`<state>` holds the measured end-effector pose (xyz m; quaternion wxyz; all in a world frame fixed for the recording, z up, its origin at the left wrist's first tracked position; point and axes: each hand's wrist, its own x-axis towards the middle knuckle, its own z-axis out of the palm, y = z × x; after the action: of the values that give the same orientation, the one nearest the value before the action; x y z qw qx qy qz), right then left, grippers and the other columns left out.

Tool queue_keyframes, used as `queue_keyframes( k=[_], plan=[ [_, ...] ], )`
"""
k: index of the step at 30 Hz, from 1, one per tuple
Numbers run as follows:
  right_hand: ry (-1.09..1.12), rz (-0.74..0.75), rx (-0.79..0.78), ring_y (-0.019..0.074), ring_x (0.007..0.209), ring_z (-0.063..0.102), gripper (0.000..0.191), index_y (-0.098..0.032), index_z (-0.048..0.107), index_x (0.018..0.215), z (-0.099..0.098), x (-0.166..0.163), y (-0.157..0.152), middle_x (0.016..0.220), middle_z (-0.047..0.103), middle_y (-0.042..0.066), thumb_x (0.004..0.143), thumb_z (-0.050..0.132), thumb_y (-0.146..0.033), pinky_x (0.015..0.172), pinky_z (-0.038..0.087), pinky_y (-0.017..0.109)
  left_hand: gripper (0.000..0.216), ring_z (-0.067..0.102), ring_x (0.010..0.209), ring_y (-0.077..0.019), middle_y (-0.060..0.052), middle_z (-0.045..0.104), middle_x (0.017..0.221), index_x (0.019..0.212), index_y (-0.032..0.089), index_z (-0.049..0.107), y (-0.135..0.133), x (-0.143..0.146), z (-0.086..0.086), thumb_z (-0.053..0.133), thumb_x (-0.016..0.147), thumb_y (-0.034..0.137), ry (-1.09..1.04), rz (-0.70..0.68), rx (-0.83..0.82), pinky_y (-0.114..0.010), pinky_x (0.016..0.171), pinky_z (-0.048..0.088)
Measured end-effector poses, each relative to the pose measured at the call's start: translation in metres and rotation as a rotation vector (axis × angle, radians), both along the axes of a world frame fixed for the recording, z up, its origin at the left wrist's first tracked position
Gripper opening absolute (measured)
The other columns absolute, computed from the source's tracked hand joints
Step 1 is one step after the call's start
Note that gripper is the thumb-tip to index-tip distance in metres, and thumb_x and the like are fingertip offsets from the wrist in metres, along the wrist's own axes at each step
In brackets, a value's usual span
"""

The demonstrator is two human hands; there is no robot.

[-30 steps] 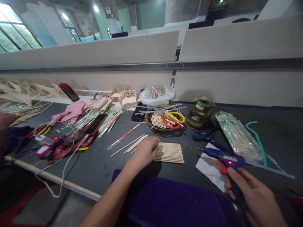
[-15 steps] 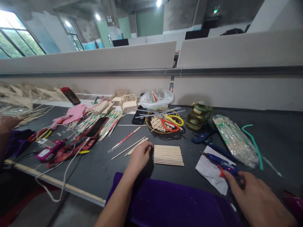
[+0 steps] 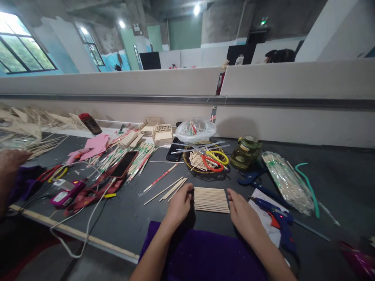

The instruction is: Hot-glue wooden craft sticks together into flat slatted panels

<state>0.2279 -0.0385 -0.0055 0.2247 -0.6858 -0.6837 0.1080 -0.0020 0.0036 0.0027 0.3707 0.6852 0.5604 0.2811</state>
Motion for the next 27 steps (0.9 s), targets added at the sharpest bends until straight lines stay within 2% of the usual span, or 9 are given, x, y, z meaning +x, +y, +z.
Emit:
queue_keyframes(
  k=[3, 7, 16, 21, 23, 27],
  plan=[
    [-0.011, -0.026, -0.045, 0.0246, 0.097, 0.066, 0.047, -0.006, 0.053, 0.125, -0.006, -0.003, 0.011, 0.105, 0.068, 0.018, 0.086, 0.029, -0.009, 0.082, 0.049, 0.037, 0.042, 0.064, 0.099, -0.0164, -0.009, 0.063, 0.120, 0.121, 0.020, 0.051, -0.001, 0.000, -0.003, 0.042, 0.082, 0.007, -0.063, 0.011, -0.051, -0.034, 0.092, 0.048],
    [0.065, -0.052, -0.100, 0.0235, 0.095, 0.067, 0.047, -0.010, 0.055, 0.125, -0.007, 0.000, 0.016, 0.104, 0.070, 0.014, 0.084, 0.033, -0.012, 0.084, 0.049, 0.036, 0.043, 0.065, 0.093, -0.0150, -0.007, 0.064, 0.119, 0.121, 0.021, 0.050, 0.000, 0.001, -0.005, 0.042, 0.081, 0.007, -0.129, -0.005, -0.083, -0.036, 0.092, 0.049],
    [0.535, -0.152, -0.122, 0.0207, 0.087, 0.066, 0.049, -0.015, 0.055, 0.126, -0.006, 0.013, 0.012, 0.103, 0.070, 0.009, 0.082, 0.049, -0.035, 0.079, 0.051, 0.035, 0.040, 0.063, 0.103, -0.0175, -0.009, 0.063, 0.121, 0.121, 0.021, 0.052, 0.002, 0.002, 0.001, 0.043, 0.083, 0.011, -0.230, 0.015, -0.109, -0.038, 0.092, 0.050],
    [0.789, -0.209, -0.085, 0.0184, 0.076, 0.063, 0.048, -0.013, 0.064, 0.113, 0.009, 0.009, 0.009, 0.091, 0.068, 0.007, 0.077, 0.061, -0.044, 0.066, 0.051, 0.030, 0.038, 0.061, 0.108, -0.0181, -0.008, 0.061, 0.123, 0.122, 0.021, 0.052, 0.004, 0.002, 0.004, 0.043, 0.086, 0.013, -0.268, -0.007, -0.059, -0.037, 0.094, 0.049],
    [0.830, -0.200, -0.080, 0.0181, 0.075, 0.063, 0.046, -0.013, 0.066, 0.108, 0.018, 0.007, 0.007, 0.088, 0.068, 0.007, 0.075, 0.064, -0.046, 0.067, 0.051, 0.030, 0.038, 0.060, 0.109, -0.0179, -0.008, 0.061, 0.124, 0.123, 0.021, 0.051, 0.005, 0.003, 0.005, 0.042, 0.087, 0.014, -0.297, -0.012, -0.039, -0.037, 0.094, 0.049],
    [0.825, -0.121, -0.037, 0.0187, 0.080, 0.063, 0.035, -0.018, 0.067, 0.100, 0.039, 0.002, -0.001, 0.088, 0.067, 0.006, 0.077, 0.065, -0.045, 0.070, 0.051, 0.028, 0.041, 0.065, 0.097, -0.0166, -0.010, 0.060, 0.122, 0.130, 0.020, 0.043, 0.006, 0.008, 0.012, 0.046, 0.089, 0.023, -0.398, 0.011, -0.073, -0.036, 0.091, 0.052]
  ],
)
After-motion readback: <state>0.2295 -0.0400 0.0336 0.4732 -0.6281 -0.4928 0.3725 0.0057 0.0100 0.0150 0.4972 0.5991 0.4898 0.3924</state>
